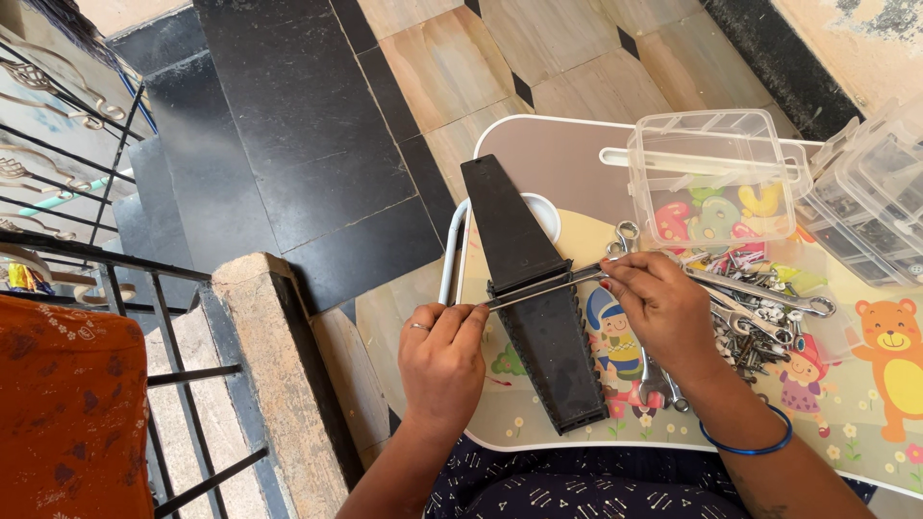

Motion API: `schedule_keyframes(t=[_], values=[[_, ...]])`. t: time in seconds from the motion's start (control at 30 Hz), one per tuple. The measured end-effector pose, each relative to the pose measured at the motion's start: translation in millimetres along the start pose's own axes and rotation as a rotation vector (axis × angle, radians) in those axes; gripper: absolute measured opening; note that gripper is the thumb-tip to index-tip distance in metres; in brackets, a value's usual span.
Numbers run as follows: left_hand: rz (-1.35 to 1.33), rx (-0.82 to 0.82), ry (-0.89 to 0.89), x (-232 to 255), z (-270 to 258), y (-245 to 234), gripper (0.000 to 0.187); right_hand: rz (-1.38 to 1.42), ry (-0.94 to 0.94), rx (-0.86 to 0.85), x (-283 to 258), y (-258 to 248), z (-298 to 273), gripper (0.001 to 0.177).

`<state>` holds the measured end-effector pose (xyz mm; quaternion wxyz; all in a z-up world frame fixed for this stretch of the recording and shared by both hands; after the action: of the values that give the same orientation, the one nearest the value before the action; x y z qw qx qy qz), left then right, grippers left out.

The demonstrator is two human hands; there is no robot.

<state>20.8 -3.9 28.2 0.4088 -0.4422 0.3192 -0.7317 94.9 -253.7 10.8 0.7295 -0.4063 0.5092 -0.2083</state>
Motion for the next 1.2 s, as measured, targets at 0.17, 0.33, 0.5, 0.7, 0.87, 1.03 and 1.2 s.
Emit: schedule_keyframes(t=[0.17,0.33,0.5,0.7,0.87,1.03,1.2], values=[[0.029,0.018,0.0,2.6,-0.4,0.6,0.025,-0.035,-0.012,-0.009,-2.0,0.5,0.6,0.022],[0.029,0.031,-0.004,2.3,-1.4,4.0,0.024,-0.096,-0.028,0.0,-3.8,-0.3,2.0,0.02],[0.06,0.077,0.005,1.8,-8.2,10.5,0.022,-0.125,-0.049,0.001,-3.9,0.5,2.4,0.02],[0.169,0.131,0.011,1.9,-18.1,21.2,0.015,-0.227,-0.106,0.034,-6.4,0.8,0.6,0.02],[0.158,0.154,-0.011,0.2,-24.8,26.1,0.015,-0.175,-0.062,0.014,-6.4,1.7,-0.9,0.021],[-0.127,0.247,-0.113,-8.3,-32.3,24.3,0.025,-0.157,-0.054,0.053,-3.1,-4.7,-4.4,0.031],[-0.745,0.242,-0.521,-30.6,-49.2,46.2,0.04,-0.225,-0.014,0.054,6.0,-11.9,-7.6,0.039]])
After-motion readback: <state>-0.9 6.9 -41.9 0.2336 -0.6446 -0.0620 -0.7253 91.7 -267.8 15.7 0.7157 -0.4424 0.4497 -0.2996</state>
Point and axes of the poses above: each hand's wrist, its own z-axis towards the middle knuckle, its own y-axis out of the palm, x = y × z, the point moved 2 cm from there along z, towards the middle knuckle, and after that the axes turned 14 degrees about -x, right-handed, at the moved point
